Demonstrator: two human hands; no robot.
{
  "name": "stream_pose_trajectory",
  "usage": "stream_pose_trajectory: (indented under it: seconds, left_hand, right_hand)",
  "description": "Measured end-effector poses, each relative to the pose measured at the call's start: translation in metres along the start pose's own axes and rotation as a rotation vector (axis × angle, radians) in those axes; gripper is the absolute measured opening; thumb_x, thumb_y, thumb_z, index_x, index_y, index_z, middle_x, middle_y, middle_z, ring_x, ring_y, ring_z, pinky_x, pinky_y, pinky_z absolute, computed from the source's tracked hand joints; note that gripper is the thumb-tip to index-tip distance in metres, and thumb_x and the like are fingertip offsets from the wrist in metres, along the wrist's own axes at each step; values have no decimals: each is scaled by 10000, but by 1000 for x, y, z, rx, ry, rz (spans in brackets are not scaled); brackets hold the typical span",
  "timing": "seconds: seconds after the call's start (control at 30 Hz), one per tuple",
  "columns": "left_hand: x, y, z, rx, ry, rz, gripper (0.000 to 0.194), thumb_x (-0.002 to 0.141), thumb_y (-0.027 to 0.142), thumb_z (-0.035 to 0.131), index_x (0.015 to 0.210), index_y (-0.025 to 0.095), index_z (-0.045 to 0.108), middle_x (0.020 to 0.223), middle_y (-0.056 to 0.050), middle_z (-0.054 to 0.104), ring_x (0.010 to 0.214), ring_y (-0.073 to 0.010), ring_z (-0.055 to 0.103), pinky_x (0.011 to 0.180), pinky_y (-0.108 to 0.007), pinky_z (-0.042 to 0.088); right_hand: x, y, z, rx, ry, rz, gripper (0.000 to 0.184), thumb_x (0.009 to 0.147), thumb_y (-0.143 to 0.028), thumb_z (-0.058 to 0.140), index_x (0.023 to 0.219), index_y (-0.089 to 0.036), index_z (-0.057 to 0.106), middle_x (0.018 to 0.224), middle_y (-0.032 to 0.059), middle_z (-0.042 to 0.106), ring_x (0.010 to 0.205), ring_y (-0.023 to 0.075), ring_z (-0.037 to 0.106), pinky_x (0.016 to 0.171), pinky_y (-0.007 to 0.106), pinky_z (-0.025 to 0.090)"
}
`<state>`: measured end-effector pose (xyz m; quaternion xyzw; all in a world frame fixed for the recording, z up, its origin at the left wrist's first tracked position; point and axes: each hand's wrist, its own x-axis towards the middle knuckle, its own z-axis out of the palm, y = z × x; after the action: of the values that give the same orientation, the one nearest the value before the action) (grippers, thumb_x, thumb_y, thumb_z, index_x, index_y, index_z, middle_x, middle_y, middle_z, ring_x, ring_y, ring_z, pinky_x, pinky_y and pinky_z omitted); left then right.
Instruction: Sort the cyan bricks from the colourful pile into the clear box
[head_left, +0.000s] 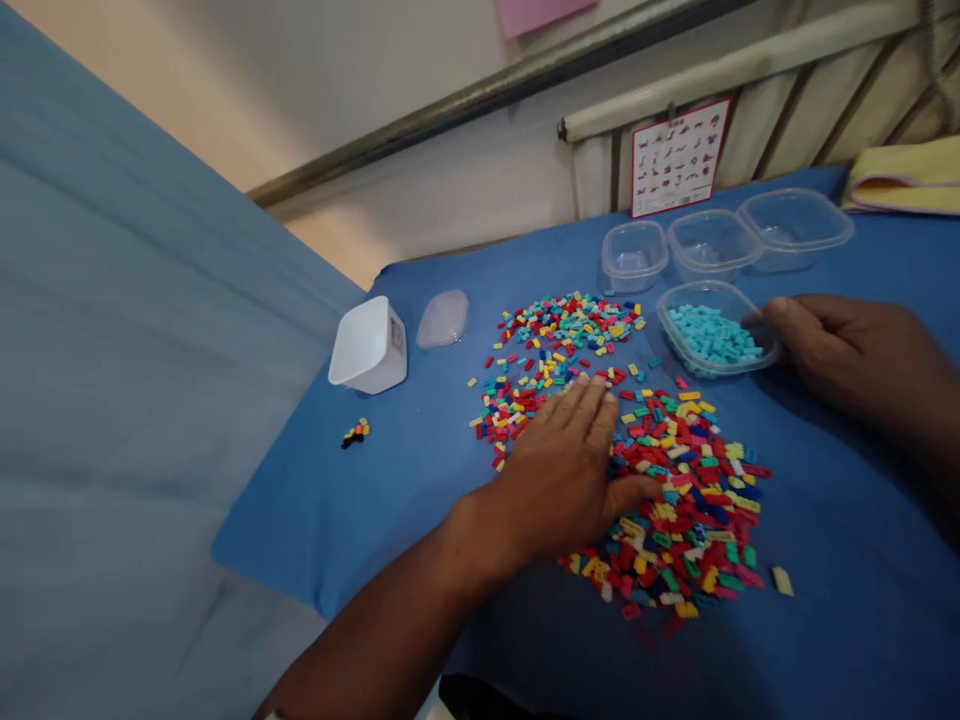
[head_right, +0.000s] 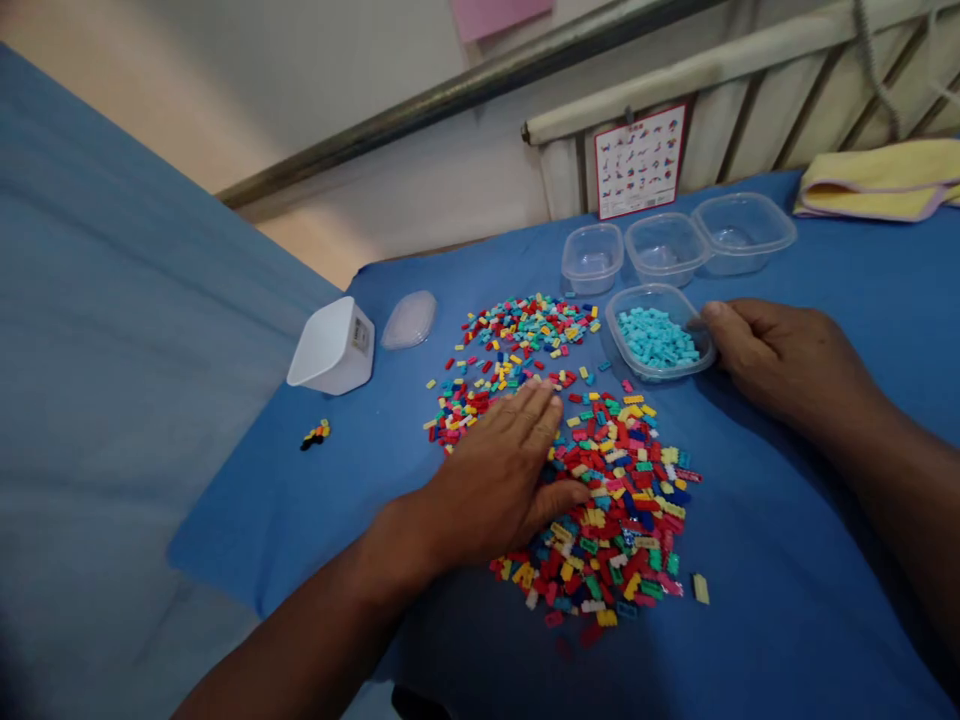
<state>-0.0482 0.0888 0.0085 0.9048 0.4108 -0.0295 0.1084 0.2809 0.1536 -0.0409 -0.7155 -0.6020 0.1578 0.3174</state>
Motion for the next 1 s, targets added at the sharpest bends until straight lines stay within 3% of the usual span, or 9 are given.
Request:
stream_pose_trajectory:
  seconds: [0.17, 0.33, 0.4, 0.47, 0.6, 0.67, 0.77, 0.9, 1.0]
  left_hand:
    - [0, 11, -3, -132, -85, 143, 1064, 1114, 814, 328, 1782, -10, 244, 1861, -245, 151, 1773, -335, 55, 1466, -482, 153]
    - [2, -2, -9, -118, 28, 227, 838, 1164, 691, 397, 1723, 68, 424, 1841, -197, 323, 1749, -334, 267, 1446, -528, 248]
    - [5, -18, -9, -66, 145, 141, 659, 1181, 601, 447, 1594, 112, 597, 1738, -178, 522, 1649, -342, 462, 1386, -554, 367]
    - [7, -37, -13, -6, 232, -20, 454, 1193, 448, 475, 1378, 130, 741, 1503, -170, 715, 1435, -327, 655, 1248, -513, 515]
    - [2, -68, -31, 58, 106, -291, 271, 1137, 266, 552, 1130, 148, 796, 1204, -146, 776, 1131, -301, 735, 966, -439, 590]
    - [-6, -76, -42, -12, 49, -295, 233, 1113, 254, 592, 1063, 165, 801, 1106, -108, 774, 1026, -265, 728, 881, -400, 558]
    - [-13, -83, -49, -127, 122, -318, 188, 1081, 268, 643, 1028, 198, 809, 1061, -62, 769, 945, -220, 709, 820, -366, 512]
    - [-6, -90, -34, -133, 265, -336, 176, 1076, 242, 641, 1107, 193, 807, 1123, -72, 778, 1025, -228, 719, 898, -376, 527]
    - [4, -93, -19, -94, 214, -297, 206, 1089, 210, 607, 1144, 189, 805, 1177, -92, 777, 1092, -252, 719, 942, -395, 544]
  right_hand:
    - [0, -3, -1, 1, -49, 76, 515, 905, -675, 485, 803, -266, 781, 834, 63, 802, 847, 319, 751, 728, 407, 500]
    - [0, -5, 0, 23, -48, 108, 525, 910, -665, 493, 930, -281, 850, 822, 52, 804, 864, 325, 753, 753, 421, 503]
    - [-1, -4, 0, 37, -50, 96, 510, 915, -656, 496, 905, -280, 841, 812, 51, 801, 853, 320, 748, 755, 421, 503]
    - [-1, -3, 0, 48, -45, 82, 503, 916, -657, 496, 870, -278, 824, 830, 55, 808, 857, 318, 747, 757, 420, 502]
    - [-1, -3, -1, 31, -47, 91, 513, 910, -677, 493, 858, -276, 810, 860, 67, 816, 868, 328, 747, 749, 424, 496]
    - [0, -6, -2, 9, -46, 108, 508, 901, -672, 494, 868, -275, 811, 833, 71, 806, 862, 333, 746, 748, 426, 493]
    - [0, -8, -3, -6, -46, 113, 516, 893, -663, 482, 873, -273, 819, 825, 78, 803, 865, 338, 750, 745, 428, 497]
    - [0, -5, -3, -4, -42, 77, 551, 909, -654, 466, 949, -267, 856, 873, 79, 824, 874, 332, 762, 727, 420, 504]
    - [0, 0, -2, -24, -3, -15, 535, 936, -638, 470, 924, -257, 845, 765, 60, 789, 746, 295, 738, 651, 390, 493]
